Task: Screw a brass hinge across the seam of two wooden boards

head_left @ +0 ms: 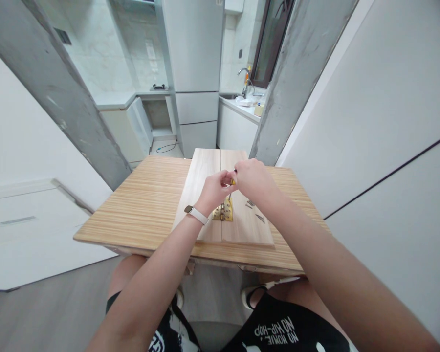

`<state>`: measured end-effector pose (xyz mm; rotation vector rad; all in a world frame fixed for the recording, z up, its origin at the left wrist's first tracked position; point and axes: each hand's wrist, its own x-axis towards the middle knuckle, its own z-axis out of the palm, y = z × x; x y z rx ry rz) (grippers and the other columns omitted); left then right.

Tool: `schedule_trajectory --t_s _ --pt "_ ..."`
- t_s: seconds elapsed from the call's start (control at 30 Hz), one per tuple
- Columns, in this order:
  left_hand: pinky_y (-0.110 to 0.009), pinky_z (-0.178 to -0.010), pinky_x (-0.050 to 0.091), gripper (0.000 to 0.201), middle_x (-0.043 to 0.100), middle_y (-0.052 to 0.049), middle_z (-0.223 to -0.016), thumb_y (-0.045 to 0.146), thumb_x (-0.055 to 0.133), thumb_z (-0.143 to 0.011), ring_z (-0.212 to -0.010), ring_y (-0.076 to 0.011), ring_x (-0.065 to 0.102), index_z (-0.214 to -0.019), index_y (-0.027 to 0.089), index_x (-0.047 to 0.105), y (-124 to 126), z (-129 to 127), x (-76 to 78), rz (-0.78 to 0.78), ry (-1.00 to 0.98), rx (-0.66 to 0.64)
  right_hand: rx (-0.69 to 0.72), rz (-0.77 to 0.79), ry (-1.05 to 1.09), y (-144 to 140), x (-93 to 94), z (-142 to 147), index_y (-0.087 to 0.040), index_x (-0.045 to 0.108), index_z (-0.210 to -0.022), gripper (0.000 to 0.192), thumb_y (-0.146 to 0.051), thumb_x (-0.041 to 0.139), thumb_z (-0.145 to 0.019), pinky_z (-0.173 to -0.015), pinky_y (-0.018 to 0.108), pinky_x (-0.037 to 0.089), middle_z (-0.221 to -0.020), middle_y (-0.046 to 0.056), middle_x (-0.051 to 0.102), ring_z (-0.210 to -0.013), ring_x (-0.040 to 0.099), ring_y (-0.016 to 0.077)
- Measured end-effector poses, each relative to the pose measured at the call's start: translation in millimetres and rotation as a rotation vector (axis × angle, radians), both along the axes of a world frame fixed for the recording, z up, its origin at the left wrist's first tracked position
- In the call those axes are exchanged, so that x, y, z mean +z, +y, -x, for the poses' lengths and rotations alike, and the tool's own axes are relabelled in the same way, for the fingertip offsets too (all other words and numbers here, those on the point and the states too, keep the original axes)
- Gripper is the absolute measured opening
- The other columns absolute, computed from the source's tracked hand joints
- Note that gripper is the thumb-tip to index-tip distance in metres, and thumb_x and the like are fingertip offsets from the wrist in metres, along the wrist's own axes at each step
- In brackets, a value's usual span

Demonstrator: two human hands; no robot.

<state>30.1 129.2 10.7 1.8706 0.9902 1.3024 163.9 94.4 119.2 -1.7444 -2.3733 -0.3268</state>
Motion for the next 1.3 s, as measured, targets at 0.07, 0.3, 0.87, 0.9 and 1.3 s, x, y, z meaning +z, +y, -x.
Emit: schedule_trajectory --t_s 0.07,0.3,0.87,0.9,1.3 --pt "-0.028 -0.077 0.058 0.010 0.077 -0.006 -0.091 0.016 0.072 -0.082 -0.087 -0.0178 0.074 -0.091 0.017 0.068 2.1 2.7 2.3 0.001 0.027 -0.066 0.030 0.023 0.003 0.4 1.0 -2.0 -0.013 0.078 -0.088 0.024 -0.023 0.060 -0.100 -0.071 0.036 0.045 -0.084 0.018 0.076 -0.086 0.071 0.0298" --pt "-0.037 -0.088 0.061 0.017 0.079 -0.010 -0.100 0.017 0.071 -0.086 -0.093 -0.0218 0.075 -0.104 0.014 0.072 8.0 10.2 10.8 0.024 0.061 -0.255 0.127 0.112 -0.003 2.4 4.6 -5.0 -0.016 0.079 -0.089 0.016 -0.009 0.065 -0.089 -0.068 0.033 0.041 -0.087 0.013 0.078 -0.080 0.069 0.0239" --pt "-0.034 -0.088 0.063 0.008 0.080 -0.006 -0.095 0.017 0.071 -0.089 -0.093 -0.0219 0.078 -0.096 0.018 0.071 -1.5 8.6 2.6 -0.052 0.085 -0.105 0.057 -0.014 0.141 -2.9 5.0 -14.6 -0.016 0.077 -0.113 0.035 -0.044 0.064 -0.099 -0.078 0.036 0.047 -0.093 0.014 0.080 -0.090 0.072 0.0292" --pt "-0.033 -0.087 0.062 0.010 0.080 -0.006 -0.095 0.017 0.073 -0.088 -0.093 -0.0214 0.078 -0.098 0.017 0.071 -1.1 7.9 0.9 -0.045 0.060 -0.100 0.016 -0.033 0.117 -4.6 6.3 -12.4 -0.015 0.077 -0.111 0.038 -0.048 0.061 -0.100 -0.077 0.036 0.047 -0.092 0.016 0.079 -0.089 0.072 0.0301" --pt "-0.023 -0.061 0.048 0.014 0.069 0.000 -0.081 0.020 0.073 -0.079 -0.068 -0.0121 0.064 -0.088 0.018 0.062 0.5 -3.3 -0.4 -0.062 0.114 0.028 0.028 0.017 0.031 -6.5 1.9 0.6 -0.014 0.079 -0.090 0.026 -0.021 0.055 -0.100 -0.071 0.035 0.044 -0.088 0.018 0.078 -0.087 0.073 0.0286"
